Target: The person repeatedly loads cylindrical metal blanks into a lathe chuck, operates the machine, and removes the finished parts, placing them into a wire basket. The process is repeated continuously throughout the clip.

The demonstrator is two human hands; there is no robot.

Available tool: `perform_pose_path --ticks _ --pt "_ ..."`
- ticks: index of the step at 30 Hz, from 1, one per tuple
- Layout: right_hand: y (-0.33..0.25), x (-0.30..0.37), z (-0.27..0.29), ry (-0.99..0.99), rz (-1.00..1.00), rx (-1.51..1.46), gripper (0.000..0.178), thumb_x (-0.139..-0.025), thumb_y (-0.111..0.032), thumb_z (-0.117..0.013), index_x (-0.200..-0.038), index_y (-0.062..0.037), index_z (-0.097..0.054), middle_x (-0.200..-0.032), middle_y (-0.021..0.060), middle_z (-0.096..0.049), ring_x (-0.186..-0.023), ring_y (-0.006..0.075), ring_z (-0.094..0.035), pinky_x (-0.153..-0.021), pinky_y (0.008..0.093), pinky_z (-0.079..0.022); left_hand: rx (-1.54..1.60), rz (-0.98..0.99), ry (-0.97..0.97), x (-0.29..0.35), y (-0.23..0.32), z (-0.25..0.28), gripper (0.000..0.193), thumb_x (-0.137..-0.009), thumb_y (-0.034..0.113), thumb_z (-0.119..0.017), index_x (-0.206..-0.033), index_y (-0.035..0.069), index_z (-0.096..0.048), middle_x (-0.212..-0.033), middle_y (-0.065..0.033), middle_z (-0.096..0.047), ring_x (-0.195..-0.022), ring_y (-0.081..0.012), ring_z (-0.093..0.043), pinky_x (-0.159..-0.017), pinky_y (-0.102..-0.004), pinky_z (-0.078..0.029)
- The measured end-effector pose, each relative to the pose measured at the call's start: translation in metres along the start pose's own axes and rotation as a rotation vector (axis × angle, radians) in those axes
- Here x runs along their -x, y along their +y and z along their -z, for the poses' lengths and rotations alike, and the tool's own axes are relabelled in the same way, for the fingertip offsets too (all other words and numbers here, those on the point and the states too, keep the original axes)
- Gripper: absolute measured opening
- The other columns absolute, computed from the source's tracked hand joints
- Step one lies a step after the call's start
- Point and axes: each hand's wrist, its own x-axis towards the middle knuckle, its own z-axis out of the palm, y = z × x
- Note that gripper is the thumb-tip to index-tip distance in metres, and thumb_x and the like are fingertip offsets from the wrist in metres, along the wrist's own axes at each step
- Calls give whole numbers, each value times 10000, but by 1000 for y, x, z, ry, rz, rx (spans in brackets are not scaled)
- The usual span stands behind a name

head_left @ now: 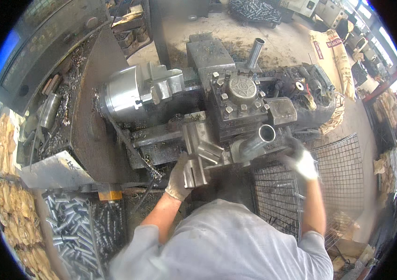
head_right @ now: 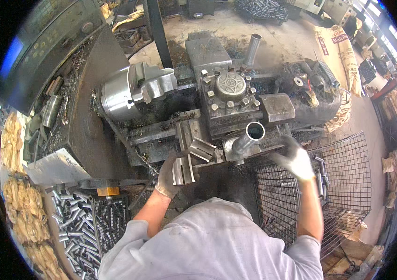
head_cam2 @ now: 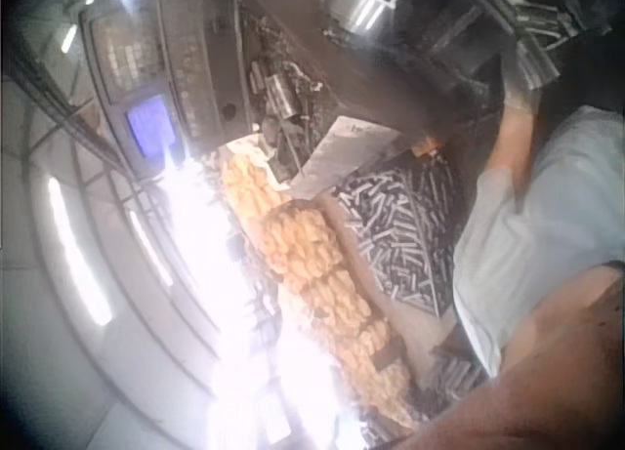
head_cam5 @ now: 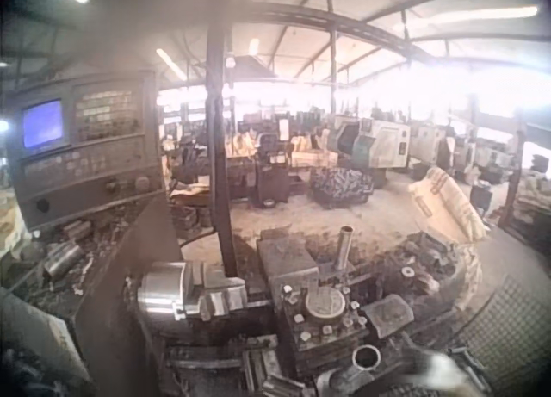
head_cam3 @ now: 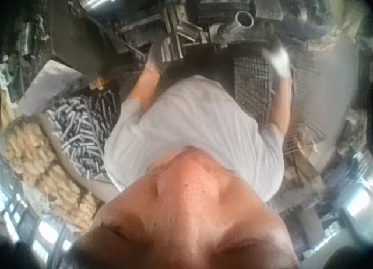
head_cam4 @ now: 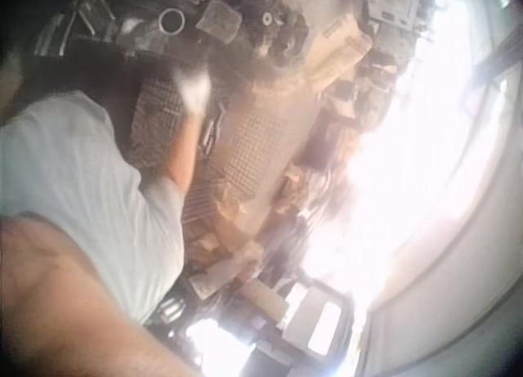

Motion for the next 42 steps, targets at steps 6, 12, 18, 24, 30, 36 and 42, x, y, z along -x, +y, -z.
perform_pose_path --ticks 6,12,18,24,30,36,42 --pt "-113 -22 -81 -40 744 92 419 -803 -301 -857 -1158 -111 -743 -1112 131 -780 -953 345 -783 -798 405 -644 -382 59 205 22 -4 -21 577 -1108 578 -481 -1370 81 -614 -1126 -102 -747 -901 -290 -764 -824 -492 -662" --pt "-147 -18 -190 -295 554 444 470 -876 -306 -738 -1227 -26 -602 -1017 229 -717 -891 411 -750 -733 512 -613 -298 -190 257 11 21 -1 403 -1099 433 -565 -1178 56 -682 -965 -111 -758 -828 -253 -755 -777 -408 -649" --pt "-170 -55 -160 -542 220 -320 561 -928 -443 -777 -1229 27 -727 -1084 212 -788 -933 279 -764 -829 372 -591 -305 -336 358 6 69 13 560 -1077 601 -514 -1156 70 -673 -1006 -128 -755 -864 -265 -756 -785 -397 -644" --pt "-279 -51 -150 -595 279 -436 797 -753 -442 -883 -1339 35 -631 -1144 223 -750 -1048 300 -739 -962 396 -575 -697 -858 99 -1 81 -65 541 -1118 414 -521 -1510 40 -518 -1357 -112 -664 -1228 -247 -649 -1031 -369 -540" --pt "-308 -136 -38 -264 722 -1 737 -738 -312 -845 -1361 -3 -602 -1175 251 -740 -1076 389 -750 -929 450 -609 -2380 -1287 806 -38 209 -83 1072 -709 390 -901 -1586 33 -399 -1615 -239 -439 -1535 -424 -384 -1309 -563 -230" --pt "-295 -299 -46 -57 1007 1085 499 -753 -193 -812 -1204 -21 -686 -1055 202 -772 -943 365 -772 -854 447 -623 -2694 -716 690 -67 279 -155 1117 -611 425 -923 -1554 44 -459 -1556 -227 -515 -1480 -410 -456 -1260 -522 -341" --pt "-293 -328 -106 -701 721 737 569 -673 -298 -866 -1133 5 -723 -994 216 -781 -901 358 -766 -804 460 -603 -2285 -1258 637 -38 233 -144 761 -781 176 -888 -1452 22 -565 -1450 -214 -620 -1371 -419 -579 -1155 -506 -485"
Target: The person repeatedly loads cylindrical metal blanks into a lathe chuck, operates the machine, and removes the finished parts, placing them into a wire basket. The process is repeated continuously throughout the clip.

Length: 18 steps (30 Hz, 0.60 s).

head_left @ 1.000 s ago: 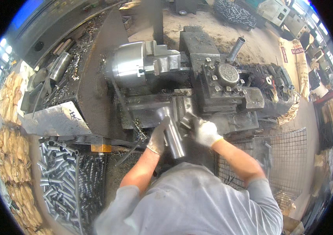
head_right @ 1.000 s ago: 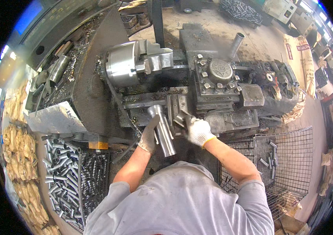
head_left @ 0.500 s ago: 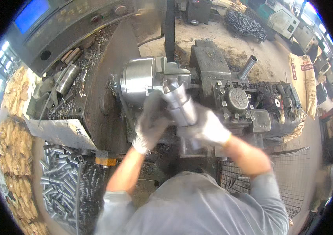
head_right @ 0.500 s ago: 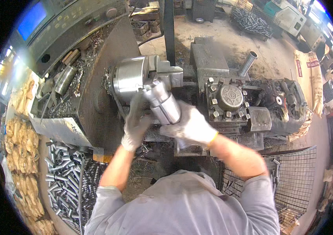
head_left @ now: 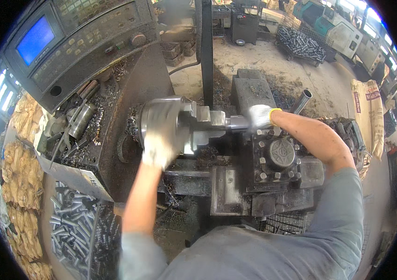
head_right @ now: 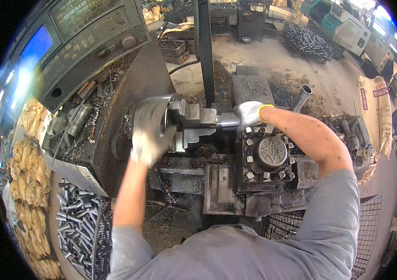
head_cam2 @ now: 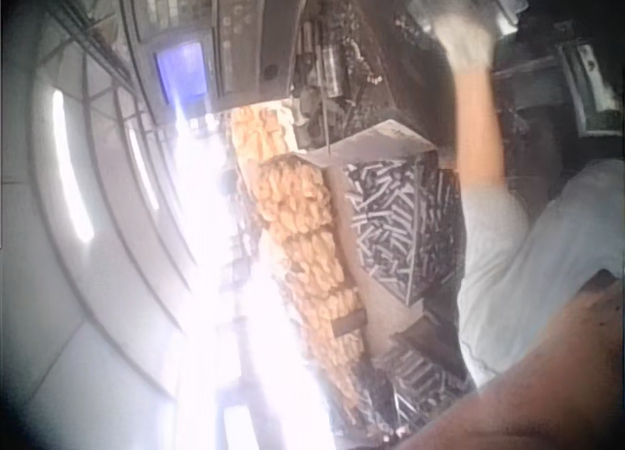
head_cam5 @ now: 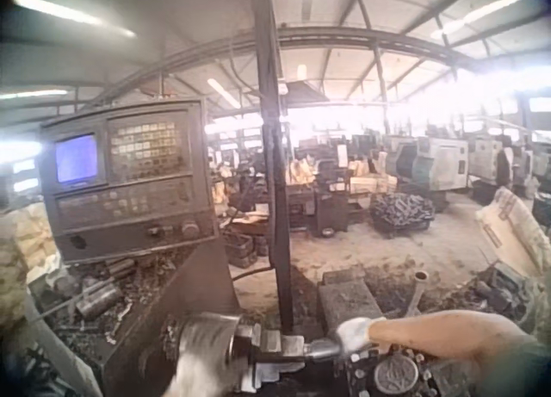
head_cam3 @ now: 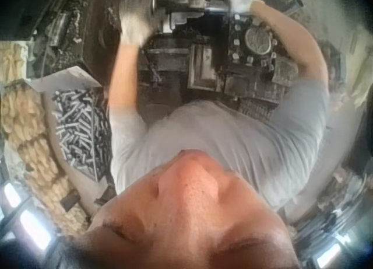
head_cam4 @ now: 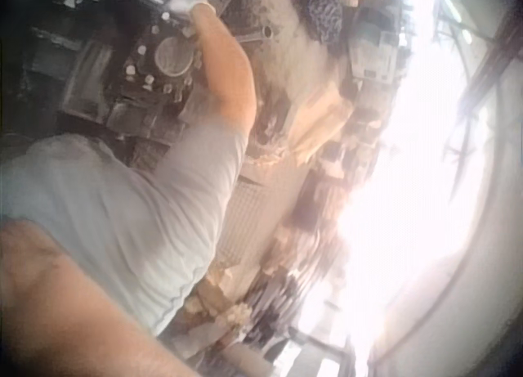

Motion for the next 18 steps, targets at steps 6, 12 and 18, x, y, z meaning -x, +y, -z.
perform_pose_path --ticks 6,12,18 --pt "4 -22 -8 47 157 -301 859 -687 -400 -909 -1389 8 -627 -1144 240 -777 -1041 364 -746 -903 434 -586 1046 1019 -17 275 6 -51 267 -988 167 -737 -1188 -10 -740 -1052 -81 -774 -989 -221 -729 -897 -319 -570" --pt "6 -37 -13 -110 3 -124 407 -749 -256 -813 -1064 -5 -763 -891 160 -789 -703 284 -701 -683 434 -557 1448 1547 1085 376 -58 -11 478 -1045 617 -505 -942 181 -671 -844 -32 -702 -871 -273 -681 -773 -477 -543" --pt "-8 -59 -20 186 178 -277 835 -693 -306 -873 -1423 -20 -587 -1310 208 -727 -1178 311 -710 -973 420 -573 1831 1300 581 420 -101 29 225 -1099 327 -544 -1112 151 -684 -906 22 -702 -842 -90 -657 -715 -182 -495"
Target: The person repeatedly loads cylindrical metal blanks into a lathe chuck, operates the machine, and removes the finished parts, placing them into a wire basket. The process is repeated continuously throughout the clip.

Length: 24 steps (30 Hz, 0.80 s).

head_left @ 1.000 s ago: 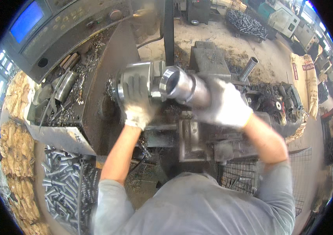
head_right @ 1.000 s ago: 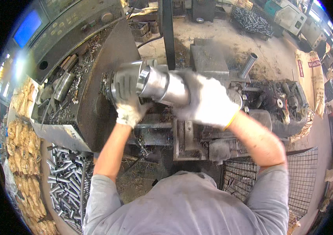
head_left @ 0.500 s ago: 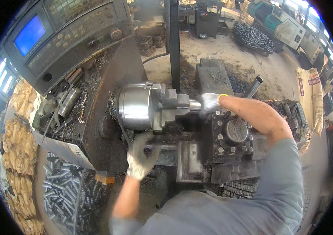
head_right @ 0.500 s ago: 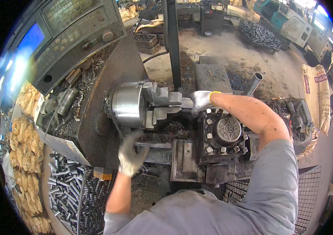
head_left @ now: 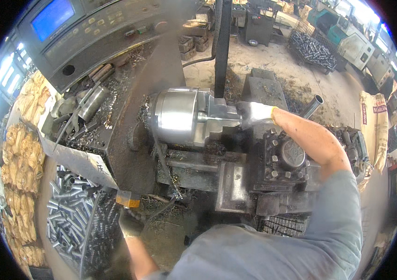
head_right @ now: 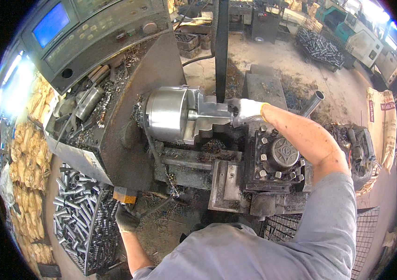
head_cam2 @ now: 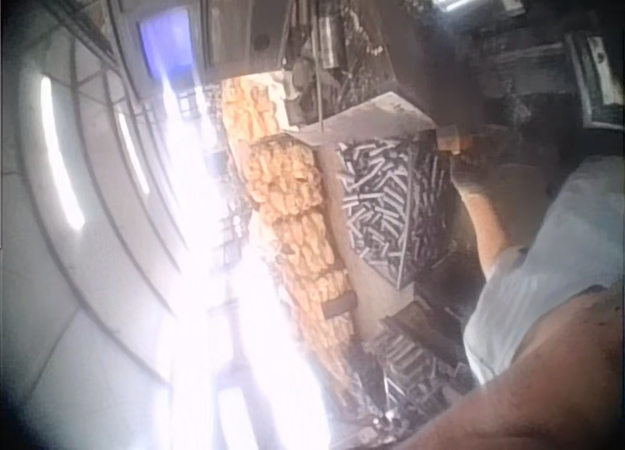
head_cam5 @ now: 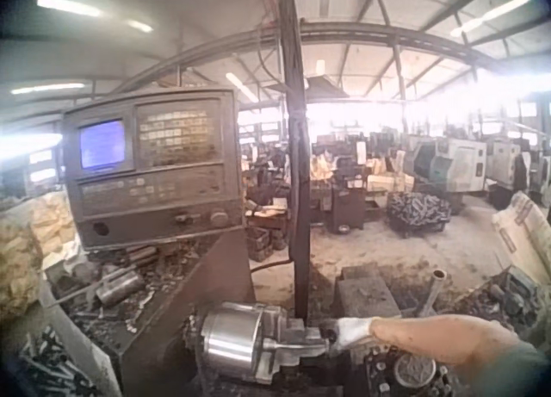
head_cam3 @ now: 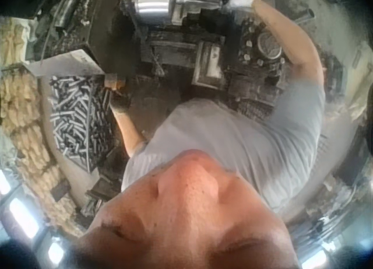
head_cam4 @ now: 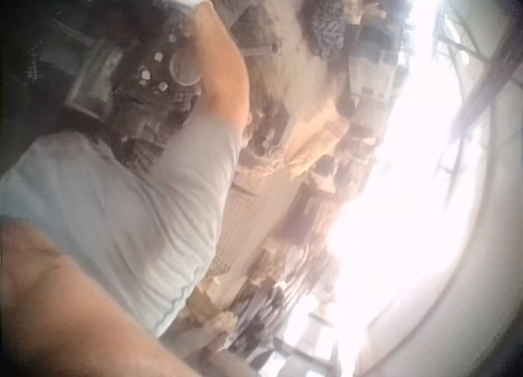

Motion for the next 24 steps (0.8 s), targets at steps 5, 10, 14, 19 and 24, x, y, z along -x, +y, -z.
perform_pose_path --ticks 5,10,14,19,24 --pt "-19 55 27 146 -48 158 792 -830 -395 -771 -1503 -39 -551 -1355 230 -701 -1232 383 -687 -1052 439 -549 -597 -264 363 -9 -10 18 329 -1088 288 -574 -1264 26 -665 -983 -30 -697 -859 -184 -635 -765 -325 -501" --pt "-107 208 25 725 -26 -346 429 -906 -165 -703 -1307 -12 -698 -1109 143 -789 -813 218 -736 -830 382 -597 -1559 -1186 767 15 0 -52 485 -1061 266 -615 -1346 -126 -606 -1210 -266 -701 -1092 -354 -702 -977 -460 -559" --pt "-158 287 -36 757 -56 -387 292 -827 -18 -699 -1109 9 -769 -1034 151 -812 -943 260 -795 -881 368 -632 -1526 -1629 35 14 31 -221 450 -919 -42 -635 -1361 -111 -586 -1291 -286 -665 -1239 -481 -623 -1135 -558 -472" --pt "-161 289 -108 456 -76 -739 333 -843 -20 -787 -1175 -2 -779 -1114 157 -806 -1035 223 -782 -934 346 -612 -1778 -1467 -29 -88 57 -446 736 -974 93 -658 -1619 -20 -324 -952 -290 -714 -893 -455 -731 -791 -545 -570" --pt "-142 290 -148 353 -8 -867 300 -885 -73 -797 -1183 -37 -788 -1041 118 -813 -953 169 -768 -875 347 -616 -2163 -1030 224 -170 87 -528 919 -1009 295 -644 -1722 113 -93 -1200 -297 -739 -1026 -444 -761 -889 -503 -606"
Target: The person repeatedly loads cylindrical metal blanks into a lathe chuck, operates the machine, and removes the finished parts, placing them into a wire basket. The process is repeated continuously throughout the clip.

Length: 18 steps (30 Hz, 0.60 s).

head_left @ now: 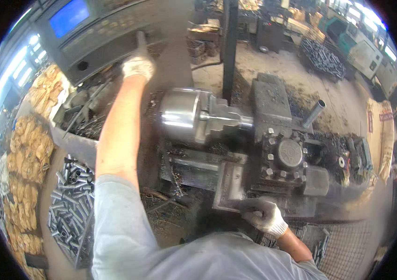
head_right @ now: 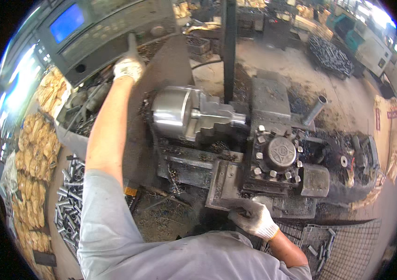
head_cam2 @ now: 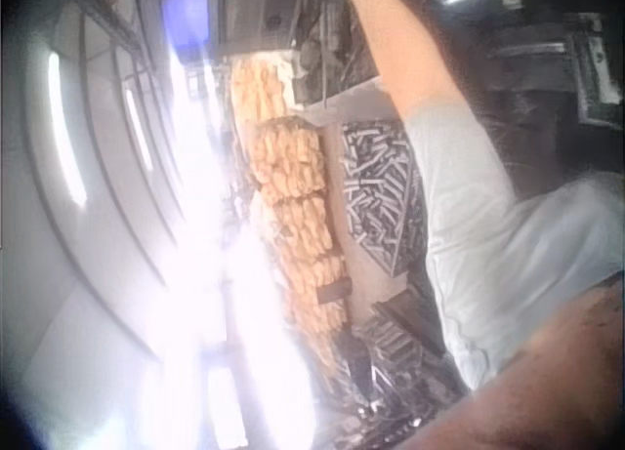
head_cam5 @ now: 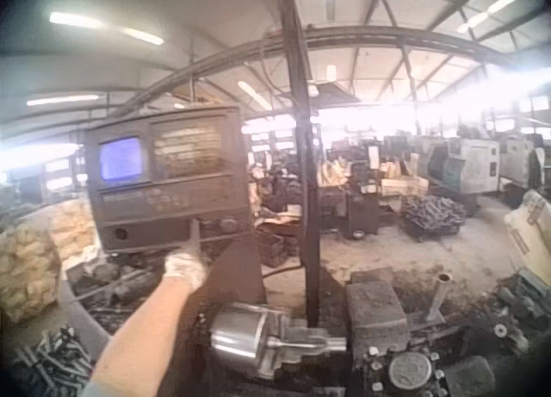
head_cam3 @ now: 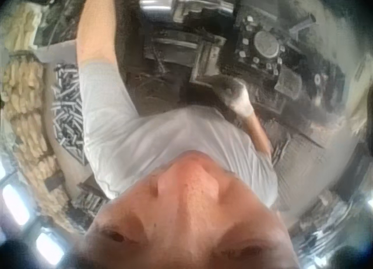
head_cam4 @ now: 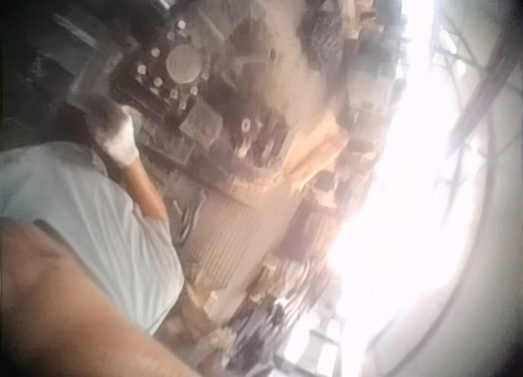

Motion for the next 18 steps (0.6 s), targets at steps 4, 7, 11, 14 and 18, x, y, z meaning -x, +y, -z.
perform_pose_path --ticks 4,7,11,14,18 --pt "37 8 -5 -40 -34 110 332 -919 -132 -810 -1228 -34 -743 -1062 116 -798 -985 147 -755 -874 328 -617 227 -224 323 50 10 -10 828 -1002 315 -684 -1673 71 -266 -1258 -341 -699 -1087 -439 -743 -928 -500 -600" --pt "60 -3 -29 -198 -20 37 335 -915 -149 -818 -1219 -32 -738 -1092 124 -797 -994 188 -772 -876 349 -623 399 -483 320 186 2 -29 474 -936 280 -758 -1322 48 -611 -1068 -239 -740 -944 -422 -739 -822 -473 -604" --pt "72 -31 -97 -455 233 198 306 -894 -154 -817 -1176 -52 -761 -1176 132 -783 -1071 257 -764 -951 374 -603 662 -150 -338 429 -61 -66 244 -939 291 -760 -1085 97 -732 -906 -172 -741 -832 -389 -739 -712 -472 -598" --pt "79 -29 -172 -708 56 121 331 -893 -70 -781 -1206 29 -737 -1107 152 -795 -999 231 -763 -896 345 -613 623 729 -394 640 -154 -62 357 -994 399 -690 -1215 119 -724 -1113 -175 -770 -1050 -369 -741 -892 -461 -582" --pt "104 -8 -292 -1060 -177 236 347 -923 -44 -754 -1234 102 -707 -1039 184 -785 -877 214 -759 -792 336 -624 217 1669 252 983 -228 2 445 -970 469 -682 -1211 105 -767 -1163 -176 -783 -1114 -363 -747 -997 -439 -575"
